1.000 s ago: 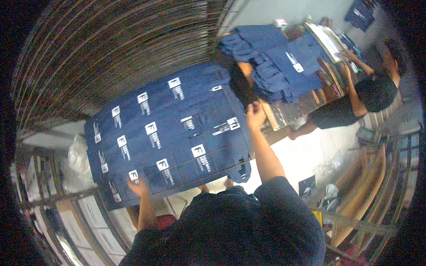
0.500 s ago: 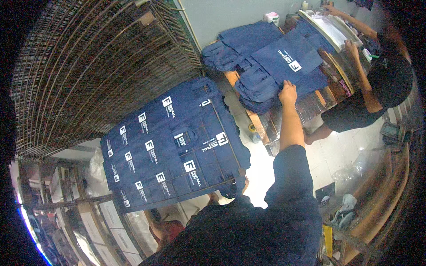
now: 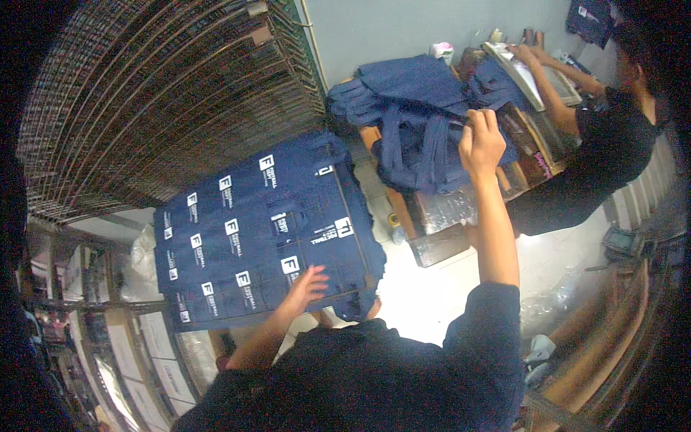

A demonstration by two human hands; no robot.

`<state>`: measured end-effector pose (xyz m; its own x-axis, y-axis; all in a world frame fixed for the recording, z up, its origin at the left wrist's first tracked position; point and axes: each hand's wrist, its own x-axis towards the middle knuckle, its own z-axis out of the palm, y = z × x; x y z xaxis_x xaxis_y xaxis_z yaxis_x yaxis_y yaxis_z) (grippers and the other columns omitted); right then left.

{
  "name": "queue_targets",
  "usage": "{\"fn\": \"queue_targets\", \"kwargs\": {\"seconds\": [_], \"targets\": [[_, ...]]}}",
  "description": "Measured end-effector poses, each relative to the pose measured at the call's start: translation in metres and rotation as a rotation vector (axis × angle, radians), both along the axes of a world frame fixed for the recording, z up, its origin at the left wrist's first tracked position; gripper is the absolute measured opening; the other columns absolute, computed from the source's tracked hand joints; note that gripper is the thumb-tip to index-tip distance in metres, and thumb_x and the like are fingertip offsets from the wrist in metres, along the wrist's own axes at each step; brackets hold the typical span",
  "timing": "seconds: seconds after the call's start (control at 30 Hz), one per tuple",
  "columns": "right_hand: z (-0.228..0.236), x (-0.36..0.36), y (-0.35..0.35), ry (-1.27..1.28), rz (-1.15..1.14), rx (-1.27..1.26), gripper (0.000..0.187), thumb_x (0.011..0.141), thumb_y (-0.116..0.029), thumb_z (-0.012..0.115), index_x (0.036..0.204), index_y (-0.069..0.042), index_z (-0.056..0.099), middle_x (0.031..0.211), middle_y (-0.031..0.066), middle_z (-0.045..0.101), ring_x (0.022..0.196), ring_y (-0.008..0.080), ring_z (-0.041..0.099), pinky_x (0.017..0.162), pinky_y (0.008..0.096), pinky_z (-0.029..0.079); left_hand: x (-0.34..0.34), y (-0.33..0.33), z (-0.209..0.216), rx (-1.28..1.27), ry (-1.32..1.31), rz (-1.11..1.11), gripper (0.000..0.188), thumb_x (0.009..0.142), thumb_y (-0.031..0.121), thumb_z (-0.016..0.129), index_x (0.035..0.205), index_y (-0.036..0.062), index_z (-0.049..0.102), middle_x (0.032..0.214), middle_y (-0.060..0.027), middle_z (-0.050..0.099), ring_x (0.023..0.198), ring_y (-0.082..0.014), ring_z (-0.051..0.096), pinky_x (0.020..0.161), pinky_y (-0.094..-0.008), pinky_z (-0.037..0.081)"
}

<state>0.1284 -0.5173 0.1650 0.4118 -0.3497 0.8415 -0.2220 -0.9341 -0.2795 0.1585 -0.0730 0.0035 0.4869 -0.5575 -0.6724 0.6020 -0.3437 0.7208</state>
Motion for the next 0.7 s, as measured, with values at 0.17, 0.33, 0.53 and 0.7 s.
{"fn": "queue_targets", "kwargs": {"seconds": [0.17, 0.33, 0.53, 0.7], "targets": [[0.081, -0.077, 0.032, -0.265, 0.369, 0.215, 0.019, 0.069, -0.007, 0.041, 0.082, 0.003, 0.051, 0.083, 0.0127, 0.051, 0.078, 0.0211, 0.050, 0.073, 0.0303, 0.040, 0.016, -0.128, 0.037, -0.685, 0.711, -0.065, 0.118, 0.056, 0.091, 0.022, 0.139, 0.0081, 0.019, 0.136, -0.0181, 0.034, 0.119, -0.0360, 0.039, 0.096, -0.0500, 0.032], [0.076, -0.137, 0.035, -0.517, 0.738, 0.493, 0.017, 0.080, -0.017, 0.045, 0.086, -0.001, 0.047, 0.088, 0.0131, 0.050, 0.083, 0.0186, 0.047, 0.080, 0.0308, 0.038, 0.025, -0.150, 0.089, -0.937, 0.640, -0.038, 0.089, 0.073, 0.072, 0.036, 0.132, 0.0060, 0.033, 0.127, -0.0137, 0.044, 0.110, -0.0315, 0.050, 0.095, -0.0460, 0.037], [0.040, -0.160, 0.082, -0.608, 0.853, 0.935, 0.033, 0.079, -0.026, 0.051, 0.100, -0.002, 0.043, 0.103, 0.0160, 0.046, 0.095, 0.0240, 0.045, 0.083, 0.0408, 0.038, 0.011, -0.119, 0.117, -0.814, 0.280, -0.222, 0.066, 0.070, 0.000, 0.050, 0.134, 0.0090, 0.034, 0.117, -0.0086, 0.053, 0.101, -0.0186, 0.055, 0.090, -0.0336, 0.042], [-0.027, -0.205, 0.163, -0.596, 1.049, 1.519, 0.050, 0.078, -0.034, 0.057, 0.113, -0.003, 0.040, 0.114, 0.0185, 0.043, 0.104, 0.0285, 0.044, 0.086, 0.0492, 0.037, 0.020, -0.052, 0.124, -0.666, 0.184, -0.081, 0.073, 0.069, -0.008, 0.052, 0.137, 0.0053, 0.027, 0.116, -0.0121, 0.052, 0.100, -0.0182, 0.055, 0.085, -0.0288, 0.046]]}}
